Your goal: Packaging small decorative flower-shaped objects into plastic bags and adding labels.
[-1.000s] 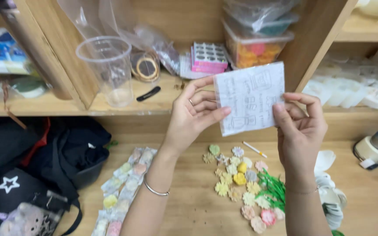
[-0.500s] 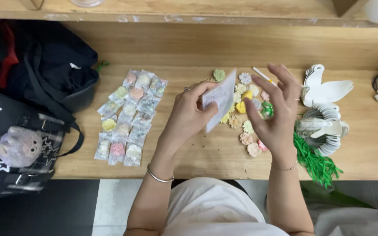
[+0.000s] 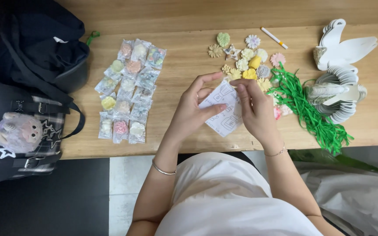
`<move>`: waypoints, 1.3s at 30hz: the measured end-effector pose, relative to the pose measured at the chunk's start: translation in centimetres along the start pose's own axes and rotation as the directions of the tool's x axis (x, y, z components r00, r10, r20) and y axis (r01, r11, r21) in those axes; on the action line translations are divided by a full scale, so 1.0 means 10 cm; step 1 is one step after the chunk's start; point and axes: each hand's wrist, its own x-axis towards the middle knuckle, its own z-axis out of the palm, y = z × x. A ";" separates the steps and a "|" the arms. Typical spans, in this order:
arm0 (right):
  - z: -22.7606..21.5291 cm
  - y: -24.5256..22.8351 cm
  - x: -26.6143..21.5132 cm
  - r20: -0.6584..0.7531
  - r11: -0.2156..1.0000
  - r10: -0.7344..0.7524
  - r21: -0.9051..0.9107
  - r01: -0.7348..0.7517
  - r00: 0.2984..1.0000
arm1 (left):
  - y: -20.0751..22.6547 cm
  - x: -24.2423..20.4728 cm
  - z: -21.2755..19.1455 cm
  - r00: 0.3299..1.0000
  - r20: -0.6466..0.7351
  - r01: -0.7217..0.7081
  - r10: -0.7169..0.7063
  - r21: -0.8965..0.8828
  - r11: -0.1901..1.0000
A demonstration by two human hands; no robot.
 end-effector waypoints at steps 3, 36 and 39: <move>0.11 0.40 -0.03 -0.112 0.975 0.015 0.221 0.010 0.994 | -0.04 -0.04 -0.08 1.000 0.009 0.007 -0.009 0.130 0.992; 0.59 0.28 -0.56 0.278 0.967 -0.175 -0.132 0.218 0.944 | -0.55 -0.42 0.10 0.961 -0.172 -0.035 0.214 0.695 0.718; 0.67 0.48 -0.60 0.267 0.952 -0.291 -0.014 0.306 0.919 | -0.55 -0.46 0.12 0.954 -0.076 -0.139 0.290 0.744 0.653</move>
